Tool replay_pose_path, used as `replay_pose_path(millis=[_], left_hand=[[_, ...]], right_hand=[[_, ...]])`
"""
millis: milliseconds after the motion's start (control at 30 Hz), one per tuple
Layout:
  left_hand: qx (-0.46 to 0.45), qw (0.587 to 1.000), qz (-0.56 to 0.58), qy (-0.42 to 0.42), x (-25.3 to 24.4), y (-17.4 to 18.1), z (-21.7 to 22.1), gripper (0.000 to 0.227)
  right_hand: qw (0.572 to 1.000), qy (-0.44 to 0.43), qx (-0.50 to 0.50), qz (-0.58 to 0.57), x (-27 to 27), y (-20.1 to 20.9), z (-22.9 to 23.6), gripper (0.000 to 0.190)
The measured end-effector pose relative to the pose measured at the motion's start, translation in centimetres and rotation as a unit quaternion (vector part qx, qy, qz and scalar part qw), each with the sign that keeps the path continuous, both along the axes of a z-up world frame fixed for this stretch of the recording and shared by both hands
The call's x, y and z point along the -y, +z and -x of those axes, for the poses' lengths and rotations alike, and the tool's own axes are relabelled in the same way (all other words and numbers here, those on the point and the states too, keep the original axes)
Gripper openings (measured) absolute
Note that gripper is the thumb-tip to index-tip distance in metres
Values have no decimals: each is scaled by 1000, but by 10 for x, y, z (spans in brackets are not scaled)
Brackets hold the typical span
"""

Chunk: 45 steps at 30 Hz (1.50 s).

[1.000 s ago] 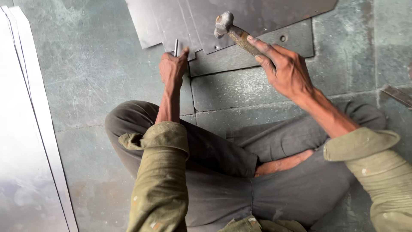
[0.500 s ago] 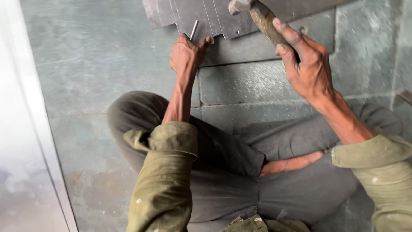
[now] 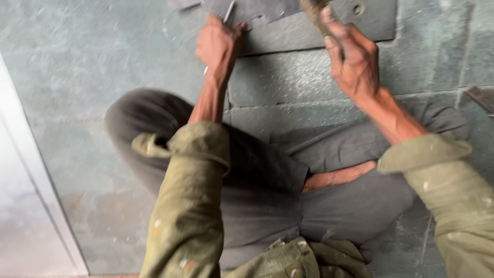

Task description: The person sits on the floor and uses a hammer and a metal punch to shape a sheet of metal. They repeatedly strike the punch to create indentations and bends along the edges of the metal sheet.

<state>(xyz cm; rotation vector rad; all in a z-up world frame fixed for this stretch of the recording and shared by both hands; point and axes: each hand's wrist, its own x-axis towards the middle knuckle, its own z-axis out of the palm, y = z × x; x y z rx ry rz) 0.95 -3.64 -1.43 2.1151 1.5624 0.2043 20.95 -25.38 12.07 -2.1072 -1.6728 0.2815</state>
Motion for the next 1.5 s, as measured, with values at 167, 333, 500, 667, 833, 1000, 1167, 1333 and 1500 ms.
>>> replay_pose_path(millis=[167, 333, 500, 667, 833, 1000, 1167, 1333, 1500], left_hand=[[5, 1000, 6, 21, -26, 10, -28, 64], [30, 998, -56, -11, -5, -3, -1, 60], [105, 993, 46, -20, -25, -3, -18, 55], [29, 997, 71, -11, -41, 0, -13, 68], [29, 998, 52, 0, -31, 10, -8, 69], [33, 988, 153, 13, -41, 41, -25, 64], [14, 990, 140, 11, -39, 45, -9, 62], [69, 992, 102, -8, -32, 5, -9, 66], [99, 994, 13, 33, -38, 20, -4, 71]], right_hand=[[999, -33, 3, 24, -10, 0, -18, 45], [998, -15, 61, 24, 6, -10, 4, 50], [998, -26, -61, -4, -8, 36, -4, 43], [993, 25, -53, -103, -15, 57, 12, 42], [999, 9, 24, 20, -12, -4, 30, 43], [995, -3, 19, 97, -15, -35, 4, 45], [997, -12, 18, 79, -11, -21, 25, 40], [996, 34, -41, -73, -16, 0, 17, 45], [998, 17, 27, 62, -23, 1, 30, 45]])
